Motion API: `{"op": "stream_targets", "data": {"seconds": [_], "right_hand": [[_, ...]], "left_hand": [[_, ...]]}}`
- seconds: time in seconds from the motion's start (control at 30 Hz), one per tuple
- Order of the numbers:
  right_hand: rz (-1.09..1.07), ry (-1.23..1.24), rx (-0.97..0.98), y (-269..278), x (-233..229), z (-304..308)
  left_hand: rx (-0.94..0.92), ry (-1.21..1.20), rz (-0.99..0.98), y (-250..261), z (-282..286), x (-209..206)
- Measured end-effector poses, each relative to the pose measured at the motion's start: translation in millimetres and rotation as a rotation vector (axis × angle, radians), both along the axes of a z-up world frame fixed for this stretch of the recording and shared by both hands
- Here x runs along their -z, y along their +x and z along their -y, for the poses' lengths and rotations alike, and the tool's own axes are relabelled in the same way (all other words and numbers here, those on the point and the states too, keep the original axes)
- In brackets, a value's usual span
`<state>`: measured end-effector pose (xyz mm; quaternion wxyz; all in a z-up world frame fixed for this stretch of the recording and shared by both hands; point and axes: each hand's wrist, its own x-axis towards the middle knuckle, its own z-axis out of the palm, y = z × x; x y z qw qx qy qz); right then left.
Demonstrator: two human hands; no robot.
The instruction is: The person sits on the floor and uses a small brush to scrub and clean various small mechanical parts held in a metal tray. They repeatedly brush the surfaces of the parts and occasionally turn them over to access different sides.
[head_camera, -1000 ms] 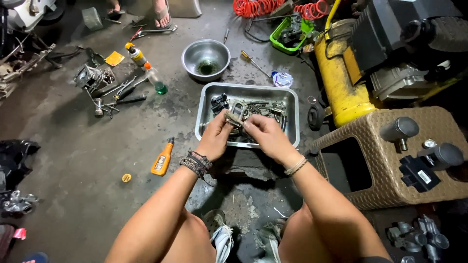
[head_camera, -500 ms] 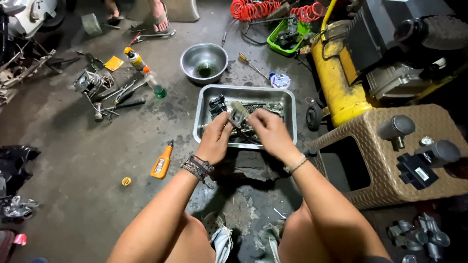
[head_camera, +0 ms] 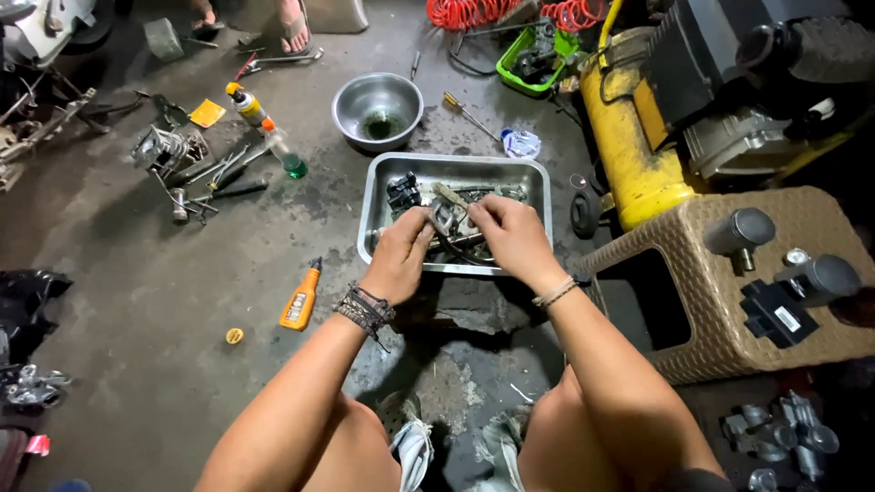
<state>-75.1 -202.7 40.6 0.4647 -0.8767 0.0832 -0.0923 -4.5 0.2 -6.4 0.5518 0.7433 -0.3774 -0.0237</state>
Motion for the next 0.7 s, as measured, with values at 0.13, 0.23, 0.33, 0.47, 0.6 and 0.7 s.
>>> {"op": "stream_targets", "data": {"seconds": [0.13,0.23,0.33,0.47,0.6,0.7], "right_hand": [[0.028,-0.006,0.058,-5.8,-6.2,-0.7],[0.098,0.089,0.151,-4.7,1.2,13.8],[0.078,0.093,0.161,-4.4,5.3,10.2],[0.004,0.143,-0.003,2.5,26.7,-13.9],[-0.004,0.052,0.075,13.1,18.8,-0.5],[0.033,0.154,-0.075,4.6,19.8,-13.5]], "left_hand": [[0.024,-0.006,-0.048,13.1,-3.0,16.8],[0.015,-0.062,-0.135,15.2,-6.0,16.0],[0.0,-0.072,-0.156,13.5,-9.1,7.0],[0.029,-0.036,-0.081,6.0,-1.6,2.0],[0.038,-0.038,-0.071,1.4,-6.4,-8.7],[0.025,-0.028,-0.037,0.4,-6.4,-15.0]]}}
